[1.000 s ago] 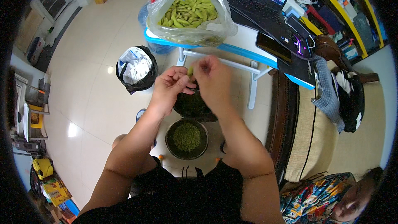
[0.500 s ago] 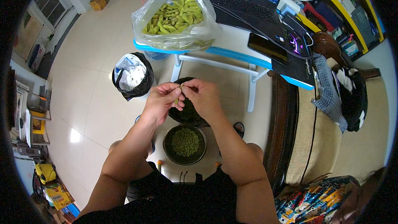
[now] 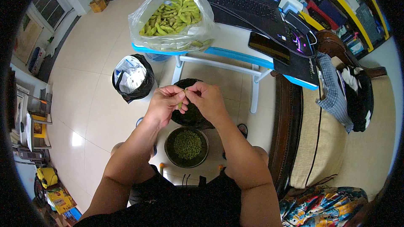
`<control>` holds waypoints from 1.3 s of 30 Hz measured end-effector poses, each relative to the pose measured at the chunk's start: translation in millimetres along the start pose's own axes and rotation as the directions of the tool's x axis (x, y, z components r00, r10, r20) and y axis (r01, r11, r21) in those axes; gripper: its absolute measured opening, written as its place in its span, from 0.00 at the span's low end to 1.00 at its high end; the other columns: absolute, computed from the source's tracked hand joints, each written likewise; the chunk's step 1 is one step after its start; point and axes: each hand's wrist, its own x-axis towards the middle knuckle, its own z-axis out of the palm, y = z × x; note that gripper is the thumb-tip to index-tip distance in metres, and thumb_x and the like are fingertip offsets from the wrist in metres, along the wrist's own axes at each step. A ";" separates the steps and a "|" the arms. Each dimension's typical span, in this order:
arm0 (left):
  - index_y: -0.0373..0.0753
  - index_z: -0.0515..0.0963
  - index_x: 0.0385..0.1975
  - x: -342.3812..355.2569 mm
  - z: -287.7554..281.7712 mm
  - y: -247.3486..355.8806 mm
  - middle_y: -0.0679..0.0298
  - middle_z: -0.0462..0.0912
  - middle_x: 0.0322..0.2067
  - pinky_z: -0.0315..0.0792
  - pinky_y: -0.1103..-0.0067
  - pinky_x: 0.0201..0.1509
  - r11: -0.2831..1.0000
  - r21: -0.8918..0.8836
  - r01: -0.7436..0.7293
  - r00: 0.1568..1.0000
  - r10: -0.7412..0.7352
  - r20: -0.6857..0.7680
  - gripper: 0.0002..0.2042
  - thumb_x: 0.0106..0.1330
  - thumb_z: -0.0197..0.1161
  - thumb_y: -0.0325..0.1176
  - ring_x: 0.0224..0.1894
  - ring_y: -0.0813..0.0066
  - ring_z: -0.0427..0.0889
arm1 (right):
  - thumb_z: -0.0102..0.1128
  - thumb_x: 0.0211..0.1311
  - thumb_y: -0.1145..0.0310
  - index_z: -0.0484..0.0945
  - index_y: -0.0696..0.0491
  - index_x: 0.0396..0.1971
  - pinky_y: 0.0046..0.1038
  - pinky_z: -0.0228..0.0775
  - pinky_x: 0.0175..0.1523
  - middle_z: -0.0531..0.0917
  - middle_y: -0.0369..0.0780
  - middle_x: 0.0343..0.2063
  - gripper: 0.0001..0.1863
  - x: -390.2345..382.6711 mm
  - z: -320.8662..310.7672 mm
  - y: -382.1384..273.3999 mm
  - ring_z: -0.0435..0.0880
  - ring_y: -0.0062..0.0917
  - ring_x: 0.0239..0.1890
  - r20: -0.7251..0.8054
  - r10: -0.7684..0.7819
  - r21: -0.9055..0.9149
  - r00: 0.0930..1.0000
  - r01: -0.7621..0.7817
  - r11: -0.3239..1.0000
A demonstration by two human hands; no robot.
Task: The person sits on the floor and shells edamame beans by hand, removing the beans from the pods and placing them into a metal bowl. The empty pods are discarded into a nearby trash bin.
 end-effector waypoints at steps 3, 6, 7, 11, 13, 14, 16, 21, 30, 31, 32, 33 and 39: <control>0.33 0.77 0.29 0.1 1.3 0.6 0.61 0.80 0.23 0.72 0.81 0.24 1.000 -0.008 -0.001 1.000 0.001 0.011 0.04 0.62 0.60 0.27 0.21 0.74 0.78 | 0.61 0.54 0.70 0.80 0.60 0.27 0.22 0.68 0.29 0.82 0.39 0.19 0.08 -0.9 -1.7 -4.9 0.76 0.15 0.21 0.008 0.010 0.047 1.000 -0.010 0.999; 0.33 0.77 0.28 0.3 1.3 -1.2 0.61 0.80 0.22 0.72 0.81 0.24 1.000 0.014 0.000 1.000 0.000 0.008 0.04 0.62 0.60 0.27 0.20 0.74 0.78 | 0.61 0.53 0.70 0.79 0.60 0.26 0.22 0.68 0.29 0.82 0.40 0.20 0.08 -1.7 -2.2 -6.3 0.76 0.16 0.21 -0.003 -0.021 -0.051 1.000 0.021 0.998; 0.32 0.77 0.28 0.2 1.0 -2.0 0.61 0.80 0.22 0.72 0.81 0.24 1.000 0.016 -0.004 1.000 0.004 -0.001 0.04 0.63 0.60 0.27 0.20 0.74 0.78 | 0.61 0.53 0.70 0.79 0.60 0.26 0.22 0.68 0.29 0.82 0.40 0.20 0.08 -1.8 -1.5 -6.9 0.76 0.17 0.21 -0.008 -0.018 -0.057 1.000 0.018 0.998; 0.32 0.77 0.27 -0.2 0.8 -3.2 0.61 0.79 0.22 0.71 0.81 0.24 0.999 0.035 -0.021 0.999 0.022 -0.034 0.05 0.63 0.59 0.26 0.20 0.74 0.77 | 0.61 0.51 0.70 0.78 0.60 0.24 0.23 0.68 0.28 0.82 0.40 0.20 0.08 -1.7 4.9 -10.1 0.76 0.18 0.21 -0.035 -0.001 -0.033 0.999 -0.001 0.999; 0.32 0.77 0.27 0.2 2.4 -2.6 0.61 0.79 0.22 0.71 0.81 0.24 0.999 0.046 -0.029 0.998 0.032 -0.048 0.05 0.62 0.59 0.26 0.20 0.75 0.77 | 0.61 0.51 0.70 0.78 0.61 0.24 0.23 0.68 0.28 0.82 0.40 0.20 0.08 -0.9 6.8 -9.6 0.76 0.18 0.21 -0.051 0.018 -0.025 0.999 -0.019 1.000; 0.32 0.77 0.27 -0.4 3.4 -1.7 0.61 0.79 0.22 0.71 0.81 0.24 0.998 0.047 -0.036 0.998 0.038 -0.054 0.05 0.62 0.59 0.26 0.20 0.75 0.77 | 0.61 0.50 0.70 0.78 0.61 0.23 0.23 0.68 0.28 0.82 0.40 0.20 0.08 -0.2 7.9 -9.2 0.76 0.18 0.21 -0.057 0.028 -0.037 0.998 -0.030 0.999; 0.32 0.77 0.26 -0.1 4.0 -2.2 0.61 0.79 0.22 0.71 0.82 0.24 0.998 0.050 -0.049 0.997 0.052 -0.063 0.05 0.62 0.59 0.26 0.20 0.75 0.76 | 0.61 0.50 0.70 0.78 0.61 0.23 0.23 0.68 0.28 0.82 0.40 0.19 0.08 1.0 9.3 -7.7 0.77 0.17 0.21 -0.063 0.043 -0.037 0.997 -0.045 0.998; 0.32 0.77 0.26 1.0 0.9 -5.3 0.62 0.79 0.22 0.71 0.82 0.24 0.995 0.063 -0.073 0.994 0.078 -0.076 0.05 0.62 0.59 0.26 0.20 0.76 0.76 | 0.58 0.50 0.79 0.77 0.60 0.20 0.18 0.61 0.24 0.78 0.33 0.17 0.03 2.4 15.3 -6.1 0.71 0.12 0.20 -0.062 0.028 0.036 0.998 -0.025 0.999; 0.32 0.77 0.25 2.4 2.8 -7.4 0.61 0.79 0.22 0.71 0.82 0.25 0.990 0.104 -0.092 0.988 0.104 -0.112 0.06 0.63 0.57 0.25 0.20 0.75 0.77 | 0.62 0.45 0.75 0.74 0.61 0.18 0.22 0.68 0.22 0.79 0.38 0.15 0.06 2.5 21.0 -20.8 0.77 0.17 0.17 -0.110 0.097 0.113 0.989 -0.085 0.990; 0.31 0.77 0.25 2.0 3.7 -7.5 0.61 0.79 0.21 0.71 0.82 0.25 0.990 0.106 -0.094 0.988 0.106 -0.112 0.06 0.63 0.57 0.25 0.20 0.75 0.77 | 0.62 0.45 0.76 0.74 0.62 0.17 0.22 0.68 0.21 0.79 0.38 0.15 0.06 2.7 21.4 -20.1 0.77 0.17 0.17 -0.120 0.095 0.105 0.988 -0.082 0.991; 0.31 0.77 0.25 1.7 4.7 -6.7 0.60 0.79 0.21 0.71 0.82 0.25 0.989 0.109 -0.097 0.988 0.109 -0.113 0.06 0.63 0.57 0.25 0.20 0.75 0.77 | 0.62 0.44 0.77 0.74 0.62 0.17 0.22 0.67 0.20 0.79 0.39 0.15 0.06 3.5 21.7 -19.5 0.77 0.18 0.16 -0.129 0.090 0.096 0.988 -0.078 0.992; 0.31 0.76 0.25 1.6 5.3 -6.2 0.60 0.79 0.21 0.71 0.82 0.25 0.989 0.112 -0.101 0.987 0.113 -0.113 0.06 0.63 0.56 0.25 0.20 0.75 0.77 | 0.62 0.44 0.77 0.73 0.62 0.17 0.22 0.67 0.19 0.78 0.39 0.15 0.06 4.1 22.3 -18.7 0.77 0.18 0.16 -0.138 0.086 0.088 0.987 -0.074 0.993; 0.30 0.76 0.25 4.0 1.8 -7.4 0.60 0.79 0.21 0.71 0.82 0.25 0.993 0.086 -0.079 0.990 0.088 -0.110 0.06 0.63 0.56 0.24 0.20 0.75 0.77 | 0.60 0.45 0.80 0.72 0.63 0.15 0.22 0.64 0.15 0.76 0.40 0.13 0.07 3.0 28.4 -20.1 0.74 0.18 0.12 -0.136 0.089 0.289 0.987 -0.047 0.956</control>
